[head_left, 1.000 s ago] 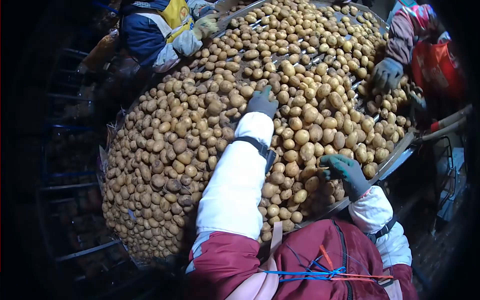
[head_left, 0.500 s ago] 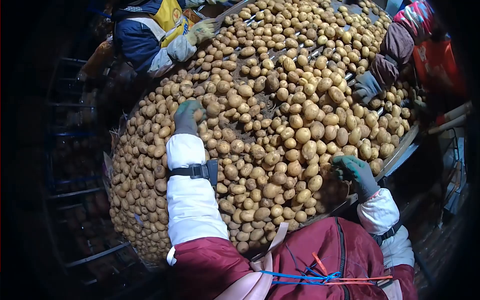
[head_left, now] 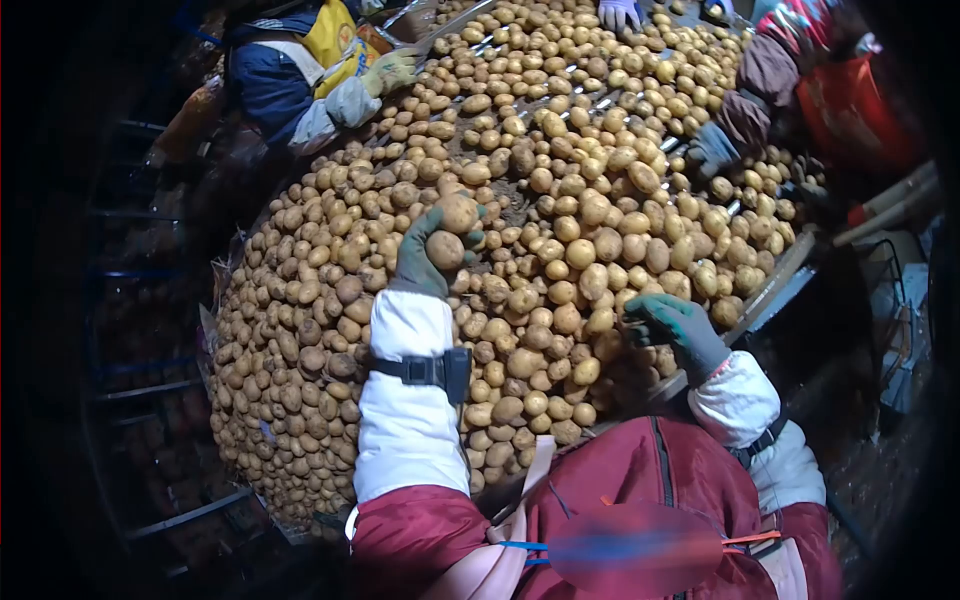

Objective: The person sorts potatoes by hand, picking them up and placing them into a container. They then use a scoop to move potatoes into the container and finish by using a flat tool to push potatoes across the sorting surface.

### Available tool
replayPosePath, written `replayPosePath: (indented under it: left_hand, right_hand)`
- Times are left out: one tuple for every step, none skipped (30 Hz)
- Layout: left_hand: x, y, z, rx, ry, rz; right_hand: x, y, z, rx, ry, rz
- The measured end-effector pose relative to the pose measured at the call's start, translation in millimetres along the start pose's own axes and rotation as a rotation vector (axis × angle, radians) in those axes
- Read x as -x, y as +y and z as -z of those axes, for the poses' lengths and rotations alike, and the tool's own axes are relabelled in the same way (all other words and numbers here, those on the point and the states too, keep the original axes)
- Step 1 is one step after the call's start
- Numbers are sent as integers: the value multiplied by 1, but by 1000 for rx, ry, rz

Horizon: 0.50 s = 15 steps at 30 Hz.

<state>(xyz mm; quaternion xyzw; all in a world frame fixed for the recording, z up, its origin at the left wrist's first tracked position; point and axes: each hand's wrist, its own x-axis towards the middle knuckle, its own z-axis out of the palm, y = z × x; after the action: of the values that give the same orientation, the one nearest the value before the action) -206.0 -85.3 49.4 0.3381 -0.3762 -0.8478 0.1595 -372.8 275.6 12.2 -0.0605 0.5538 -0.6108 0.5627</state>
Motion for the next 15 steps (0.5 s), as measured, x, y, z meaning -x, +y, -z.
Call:
replayPosePath:
  left_hand:
    - [9,-13,-12,112,-145,36]
    - [16,-32,-19,98,-92,58]
    - [23,-46,-30,112,-153,108]
    - [29,-61,-38,149,-214,146]
    - [34,-78,-45,186,-279,190]
    - [37,-91,-52,179,-307,213]
    - [38,-103,-58,172,-343,242]
    - [40,-116,-71,172,-277,294]
    - [41,-128,-84,164,-212,349]
    - [41,-141,-95,99,-236,343]
    - [44,-148,-112,27,-261,352]
    - [43,-159,-130,-9,-292,376]
    - [44,-167,-147,-45,-313,388]
    - [55,-172,-175,-56,-320,393]
    - [60,-178,-198,-123,-327,406]
  right_hand:
    - [2,-1,-1,2,-36,13]
    - [4,1,-1,30,-52,53]
    - [8,0,-3,61,-64,93]
    - [14,-3,-6,-6,-50,1]
    - [21,-6,-8,-78,-31,-88]
    - [26,-3,-2,-48,-65,-73]
    - [30,2,4,30,-71,-23]
    - [40,0,6,70,-60,-8]
    - [56,1,5,-131,-1,-96]
    - [60,21,20,-43,-26,-40]
    - [61,43,38,50,-59,15]
    - [72,54,46,-1,-40,-8]
    - [82,65,50,-49,-38,-29]
    - [100,66,51,-215,4,-127]
    - [113,64,52,-222,4,-119]
